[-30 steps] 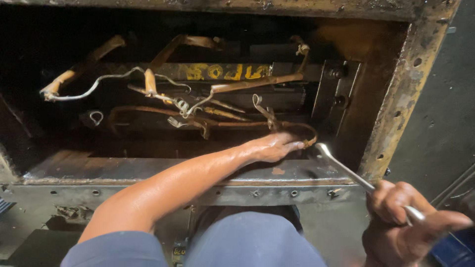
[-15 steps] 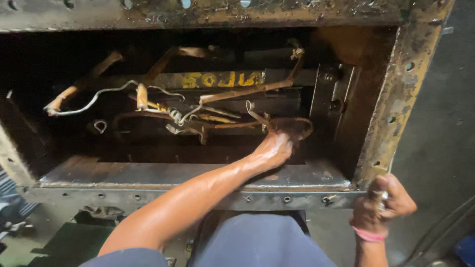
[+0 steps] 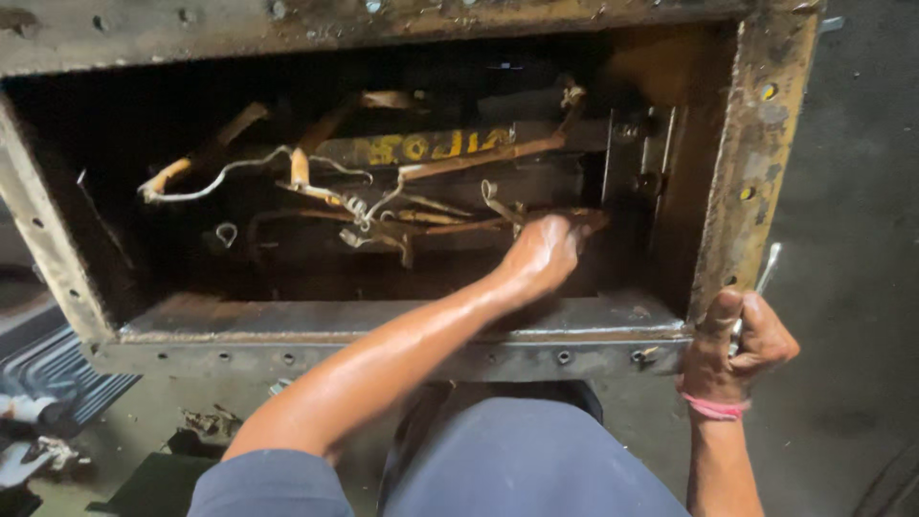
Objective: The person uses a wrench to tighten bolts on a metal frame of an electrical enclosure. They reach inside the enclosure to adjust internal components and wires, then continue tightening the frame bolts.
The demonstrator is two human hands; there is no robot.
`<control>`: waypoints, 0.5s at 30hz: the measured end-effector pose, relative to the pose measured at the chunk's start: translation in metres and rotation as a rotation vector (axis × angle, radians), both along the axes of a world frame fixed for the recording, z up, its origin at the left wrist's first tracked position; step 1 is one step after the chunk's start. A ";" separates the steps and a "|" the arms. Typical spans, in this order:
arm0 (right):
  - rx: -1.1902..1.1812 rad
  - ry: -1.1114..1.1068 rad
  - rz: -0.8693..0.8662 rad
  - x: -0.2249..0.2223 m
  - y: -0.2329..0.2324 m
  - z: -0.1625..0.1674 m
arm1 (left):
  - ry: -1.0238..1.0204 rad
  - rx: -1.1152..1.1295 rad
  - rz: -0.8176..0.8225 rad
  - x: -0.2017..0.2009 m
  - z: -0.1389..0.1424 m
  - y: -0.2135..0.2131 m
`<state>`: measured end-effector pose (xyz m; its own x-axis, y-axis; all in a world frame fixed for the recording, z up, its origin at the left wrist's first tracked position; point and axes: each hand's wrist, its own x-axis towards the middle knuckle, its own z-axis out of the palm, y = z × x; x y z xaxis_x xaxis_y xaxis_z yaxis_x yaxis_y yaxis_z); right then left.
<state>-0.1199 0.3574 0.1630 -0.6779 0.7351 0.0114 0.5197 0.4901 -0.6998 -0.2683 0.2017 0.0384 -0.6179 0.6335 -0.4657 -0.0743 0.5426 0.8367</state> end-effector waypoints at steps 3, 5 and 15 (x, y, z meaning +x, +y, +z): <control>-0.021 0.018 0.047 0.000 0.002 -0.003 | -0.002 0.022 -0.267 -0.048 0.002 0.002; 0.024 0.017 0.029 -0.001 0.003 -0.004 | -0.421 -0.142 -0.488 -0.062 0.008 0.002; 0.033 -0.006 0.051 -0.005 0.004 0.001 | 0.941 -0.125 -0.629 -0.025 0.033 0.000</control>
